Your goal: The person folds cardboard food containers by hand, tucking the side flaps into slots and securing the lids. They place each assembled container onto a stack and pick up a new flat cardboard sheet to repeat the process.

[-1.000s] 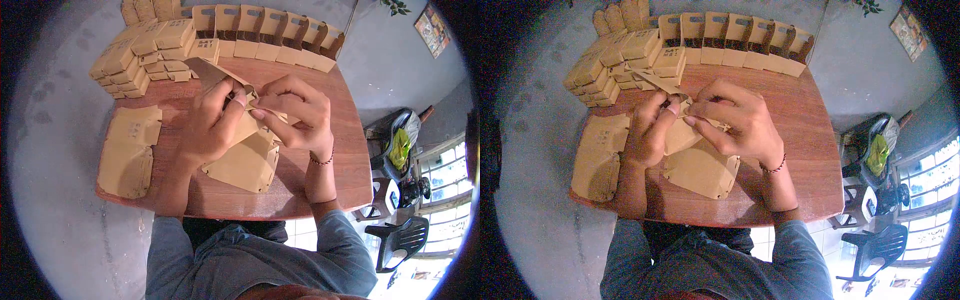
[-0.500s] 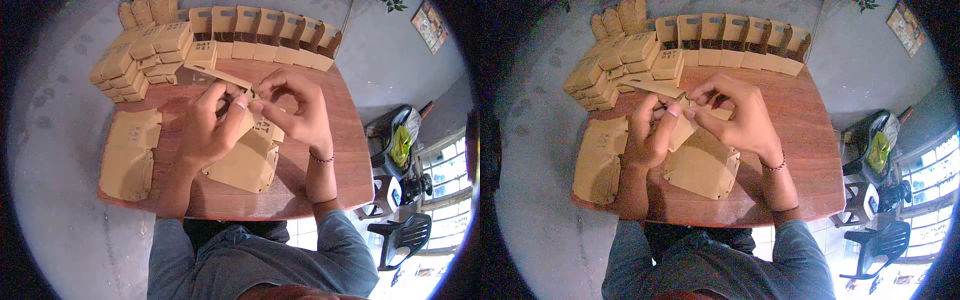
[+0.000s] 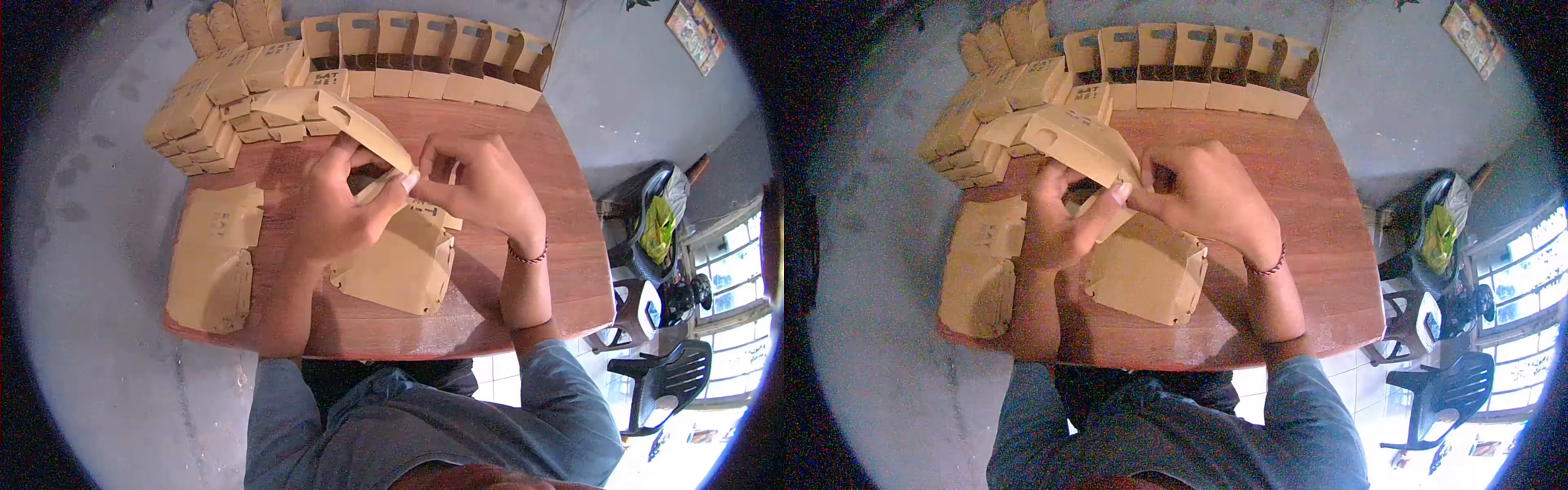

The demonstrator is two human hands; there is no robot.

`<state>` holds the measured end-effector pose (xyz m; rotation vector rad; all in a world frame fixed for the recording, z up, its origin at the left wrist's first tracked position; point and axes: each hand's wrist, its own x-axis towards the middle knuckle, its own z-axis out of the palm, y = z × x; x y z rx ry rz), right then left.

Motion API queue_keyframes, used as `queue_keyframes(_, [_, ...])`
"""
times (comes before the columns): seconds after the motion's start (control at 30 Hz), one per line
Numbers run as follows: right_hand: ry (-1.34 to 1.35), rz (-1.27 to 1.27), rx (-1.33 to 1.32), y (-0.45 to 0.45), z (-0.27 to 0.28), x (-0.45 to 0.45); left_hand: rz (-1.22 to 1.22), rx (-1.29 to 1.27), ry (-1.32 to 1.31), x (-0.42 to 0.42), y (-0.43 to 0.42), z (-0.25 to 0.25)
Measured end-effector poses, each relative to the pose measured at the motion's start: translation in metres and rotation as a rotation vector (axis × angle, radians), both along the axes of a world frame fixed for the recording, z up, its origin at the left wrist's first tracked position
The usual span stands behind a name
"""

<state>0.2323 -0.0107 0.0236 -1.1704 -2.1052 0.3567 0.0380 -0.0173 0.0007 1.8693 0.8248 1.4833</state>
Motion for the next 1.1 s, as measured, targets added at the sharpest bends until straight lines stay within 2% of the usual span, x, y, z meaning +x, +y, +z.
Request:
queue_keyframes(0.07, [-0.070, 0.001, 0.084, 0.003, -0.006, 0.003, 0.048, 0.002, 0.143, -0.002, 0.003, -0.002])
queue_keyframes(0.13, [-0.143, 0.004, 0.168, 0.006, -0.007, 0.005, 0.041, -0.077, 0.100, 0.002, 0.003, -0.002])
queue_keyframes(0.2, [-0.192, 0.053, 0.109, 0.009, -0.005, 0.005, 0.037, -0.155, 0.058, 0.004, 0.005, -0.004])
queue_keyframes(0.3, [-0.160, 0.101, -0.016, 0.010, -0.003, 0.006, 0.054, -0.033, 0.028, 0.004, 0.011, -0.009])
queue_keyframes(0.4, [-0.219, 0.117, -0.069, 0.003, 0.003, 0.004, -0.002, 0.011, 0.163, -0.005, 0.013, -0.014])
queue_keyframes(0.47, [-0.219, 0.141, -0.058, 0.003, 0.001, 0.004, 0.032, 0.124, 0.429, -0.011, 0.021, -0.026])
queue_keyframes(0.5, [-0.219, 0.166, -0.047, 0.003, 0.000, 0.005, 0.030, 0.123, 0.429, -0.008, 0.018, -0.022])
queue_keyframes(0.57, [-0.222, 0.173, -0.050, 0.003, -0.002, 0.004, -0.083, -0.039, 0.150, 0.000, 0.009, -0.010])
queue_keyframes(0.8, [-0.287, 0.070, -0.026, -0.003, 0.007, 0.001, -0.038, -0.042, 0.249, -0.019, 0.006, -0.003])
queue_keyframes(0.87, [-0.303, 0.066, 0.034, 0.000, 0.002, 0.001, 0.158, 0.078, 0.264, -0.031, 0.014, -0.001])
queue_keyframes(0.9, [-0.319, 0.060, 0.096, 0.002, -0.001, 0.001, 0.146, -0.121, 0.042, -0.035, 0.022, 0.000])
queue_keyframes(0.93, [-0.319, 0.059, 0.097, 0.004, -0.004, 0.000, 0.145, -0.120, 0.042, -0.041, 0.025, 0.001])
queue_keyframes(1.0, [-0.391, 0.062, 0.074, 0.007, -0.008, -0.002, -0.090, -0.193, -0.480, -0.052, 0.025, 0.011])
queue_keyframes(1.1, [-0.447, 0.069, 0.089, 0.005, -0.009, -0.006, -0.030, -0.178, -0.425, -0.048, 0.013, 0.025])
